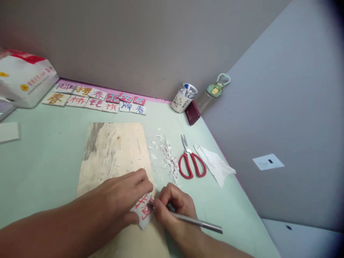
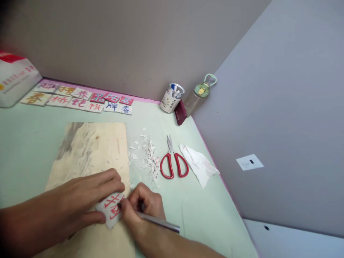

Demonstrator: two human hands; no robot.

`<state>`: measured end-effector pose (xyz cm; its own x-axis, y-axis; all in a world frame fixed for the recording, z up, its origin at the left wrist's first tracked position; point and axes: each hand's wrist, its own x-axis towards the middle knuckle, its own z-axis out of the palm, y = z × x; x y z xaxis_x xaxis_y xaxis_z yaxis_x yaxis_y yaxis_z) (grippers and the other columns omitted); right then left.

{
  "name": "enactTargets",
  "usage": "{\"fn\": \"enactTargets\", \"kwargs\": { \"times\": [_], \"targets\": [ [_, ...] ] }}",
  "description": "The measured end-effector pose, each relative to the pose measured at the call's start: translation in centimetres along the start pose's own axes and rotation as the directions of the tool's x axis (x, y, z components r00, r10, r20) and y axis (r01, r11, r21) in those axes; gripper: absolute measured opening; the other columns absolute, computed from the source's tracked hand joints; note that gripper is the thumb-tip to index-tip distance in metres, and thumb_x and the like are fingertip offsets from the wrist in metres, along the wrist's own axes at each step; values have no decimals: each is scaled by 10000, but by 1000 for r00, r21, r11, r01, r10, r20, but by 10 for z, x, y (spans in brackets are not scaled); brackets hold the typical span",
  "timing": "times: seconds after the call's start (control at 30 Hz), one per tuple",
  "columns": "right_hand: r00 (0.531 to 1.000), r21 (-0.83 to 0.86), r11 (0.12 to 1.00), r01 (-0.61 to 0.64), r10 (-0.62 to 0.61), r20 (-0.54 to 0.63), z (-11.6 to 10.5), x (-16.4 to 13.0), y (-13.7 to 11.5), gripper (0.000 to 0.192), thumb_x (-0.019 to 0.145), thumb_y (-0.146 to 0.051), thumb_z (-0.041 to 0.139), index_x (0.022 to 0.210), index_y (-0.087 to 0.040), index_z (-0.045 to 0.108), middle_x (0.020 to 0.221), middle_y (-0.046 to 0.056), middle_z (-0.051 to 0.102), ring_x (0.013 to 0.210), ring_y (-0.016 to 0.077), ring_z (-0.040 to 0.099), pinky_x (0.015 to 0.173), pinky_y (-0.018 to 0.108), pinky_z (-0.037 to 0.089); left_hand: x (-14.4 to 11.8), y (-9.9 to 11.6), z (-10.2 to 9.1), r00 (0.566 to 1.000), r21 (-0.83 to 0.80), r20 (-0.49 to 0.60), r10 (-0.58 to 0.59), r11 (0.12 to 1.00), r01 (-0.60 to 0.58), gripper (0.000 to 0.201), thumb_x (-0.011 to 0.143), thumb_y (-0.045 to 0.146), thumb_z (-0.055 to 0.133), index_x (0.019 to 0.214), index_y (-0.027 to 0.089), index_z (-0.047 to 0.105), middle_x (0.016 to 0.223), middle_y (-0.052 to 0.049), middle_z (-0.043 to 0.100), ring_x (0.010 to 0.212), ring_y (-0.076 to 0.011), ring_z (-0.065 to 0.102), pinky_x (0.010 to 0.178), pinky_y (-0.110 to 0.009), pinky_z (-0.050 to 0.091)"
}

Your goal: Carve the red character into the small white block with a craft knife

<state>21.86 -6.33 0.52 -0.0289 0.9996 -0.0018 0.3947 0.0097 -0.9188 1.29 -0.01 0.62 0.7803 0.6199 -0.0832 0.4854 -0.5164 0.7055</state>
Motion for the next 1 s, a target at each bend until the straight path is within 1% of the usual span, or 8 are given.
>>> {"fn": "enactTargets", "kwargs": {
  "times": [0.07,0.13,0.23,0.3,0.4,0.6,0.8,1.0],
  "targets": [
    [993,-59,992,116,-116,-2,2,-2,4,298,901,-190,581,672,-245,399,573,-58,464,500,103,418,469,216,345,0,-1,4,1000,23,-1,-9,1000,9,398,721,26,577,1043,260,601,1195,-13,658,1038,-231,678,856,-338,502],
    [942,-171,928,332,-336,6,4,-5,9,285,912,-108,557,718,-252,406,609,-39,519,515,117,460,491,239,361,0,-1,6,1000,27,-1,-29,999,29,412,720,14,593,1055,255,601,1177,-14,650,1035,-237,671,868,-354,504],
    [763,-359,696,622,-641,81,8,-7,18,281,896,-18,536,791,-262,444,622,-23,558,532,152,482,514,288,361,3,3,3,997,3,52,-61,998,61,402,756,-2,638,1074,242,611,1152,-15,633,1045,-242,656,886,-369,503],
    [652,-436,547,715,-746,135,8,-5,21,281,904,0,521,812,-259,464,598,-25,541,510,164,440,501,312,327,6,6,-3,993,-17,100,-59,998,61,382,769,-19,670,1056,227,620,1136,-16,626,1039,-238,645,878,-363,498],
    [576,-491,442,750,-802,157,8,-2,21,293,922,16,496,792,-246,474,585,-18,524,504,166,401,493,324,288,9,8,-9,993,-49,120,5,999,1,280,832,-7,671,995,216,628,1105,-11,626,995,-218,636,837,-333,490],
    [595,-486,470,737,-792,135,8,-1,18,254,921,14,505,825,-220,519,617,-4,563,520,167,440,488,324,326,12,4,-5,991,-6,44,128,992,-128,247,990,20,494,939,202,653,1043,-25,639,889,-187,650,766,-301,494],
    [625,-493,503,710,-772,112,8,-1,20,259,991,-37,466,830,-237,502,601,-26,538,507,160,417,478,318,337,13,2,7,987,107,-39,156,983,-151,287,834,-80,608,822,207,615,948,13,652,779,-162,641,620,-297,433],
    [669,-480,556,678,-738,90,7,0,15,265,1006,-55,494,821,-245,487,606,-24,566,526,150,464,495,304,372,11,3,7,970,256,-65,236,943,-213,294,861,-60,589,930,221,638,1007,14,699,773,-164,653,659,-295,496]
  ]
}}
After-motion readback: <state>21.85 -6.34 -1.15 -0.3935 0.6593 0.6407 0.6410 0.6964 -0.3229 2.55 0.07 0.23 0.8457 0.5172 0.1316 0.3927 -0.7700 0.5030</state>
